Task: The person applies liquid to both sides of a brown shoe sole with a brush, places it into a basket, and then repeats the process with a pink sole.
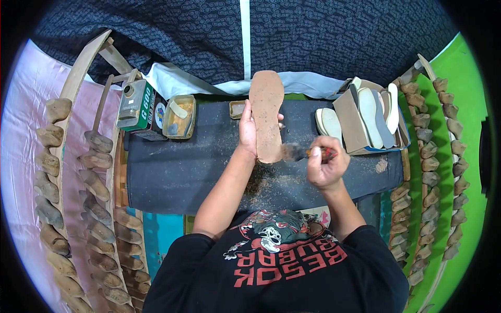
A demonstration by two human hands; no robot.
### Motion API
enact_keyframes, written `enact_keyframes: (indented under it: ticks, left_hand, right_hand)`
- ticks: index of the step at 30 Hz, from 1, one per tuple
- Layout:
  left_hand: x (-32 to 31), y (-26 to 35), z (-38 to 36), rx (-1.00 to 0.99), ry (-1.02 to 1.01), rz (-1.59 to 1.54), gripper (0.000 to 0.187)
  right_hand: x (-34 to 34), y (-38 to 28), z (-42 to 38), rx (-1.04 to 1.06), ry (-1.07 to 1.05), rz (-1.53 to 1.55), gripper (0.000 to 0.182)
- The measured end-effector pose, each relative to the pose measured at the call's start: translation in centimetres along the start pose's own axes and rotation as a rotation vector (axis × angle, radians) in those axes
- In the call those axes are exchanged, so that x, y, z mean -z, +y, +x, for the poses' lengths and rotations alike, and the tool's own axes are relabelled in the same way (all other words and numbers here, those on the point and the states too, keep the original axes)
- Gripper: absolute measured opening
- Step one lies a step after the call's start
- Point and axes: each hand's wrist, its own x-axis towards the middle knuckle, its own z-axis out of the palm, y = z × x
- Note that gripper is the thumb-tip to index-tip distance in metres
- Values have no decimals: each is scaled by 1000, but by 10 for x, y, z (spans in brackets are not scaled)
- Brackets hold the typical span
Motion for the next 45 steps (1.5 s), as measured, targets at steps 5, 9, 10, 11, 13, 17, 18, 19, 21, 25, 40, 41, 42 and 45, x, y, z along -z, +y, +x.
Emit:
enact_keyframes:
  ticks: [5, 9, 10, 11, 13, 17, 18, 19, 21, 25, 40, 41, 42, 45]
  left_hand:
    - [5, -7, 3, 23, 17, 0, 65]
    - [2, -10, 5, 40, -54, 5, 66]
    - [2, -7, 3, 36, -51, 5, 66]
    - [3, -4, 1, 37, -24, 20, 66]
    - [8, 1, 0, 10, 4, 45, 67]
    - [9, 2, 1, 7, -10, 30, 67]
    - [5, -1, 1, 13, -22, 13, 68]
    - [0, -5, 2, 20, -32, -4, 68]
    - [-5, -11, 4, 17, 2, 51, 72]
    - [5, -4, -1, 65, -19, 25, 68]
    - [9, 5, -6, 44, -93, 11, 71]
    - [13, 2, -4, 43, -94, 10, 71]
    - [8, -1, -4, 33, -48, 7, 70]
    - [1, -8, -3, 49, -48, 72, 70]
  right_hand:
    - [-10, -1, -3, -16, 65, 136, 11]
    - [-24, -9, -9, 16, -3, 149, 11]
    - [-21, -6, -7, -9, 16, 124, 10]
    - [-16, -3, -4, -24, 20, 92, 9]
    - [-6, 6, -2, -97, 27, 62, 6]
    - [-10, 6, -4, -68, 77, 144, 10]
    - [-17, 3, -7, -48, 78, 178, 10]
    - [-23, -2, -9, -32, 57, 230, 10]
    - [-29, -9, -7, 19, 38, 181, 10]
    - [-14, 8, -5, -151, 19, 155, 8]
    - [-16, 14, 9, -94, 54, 100, 7]
    - [-18, 15, 8, -112, 77, 141, 8]
    - [-21, 15, 7, -132, 102, 182, 9]
    - [-35, 5, 5, -40, 71, 169, 11]
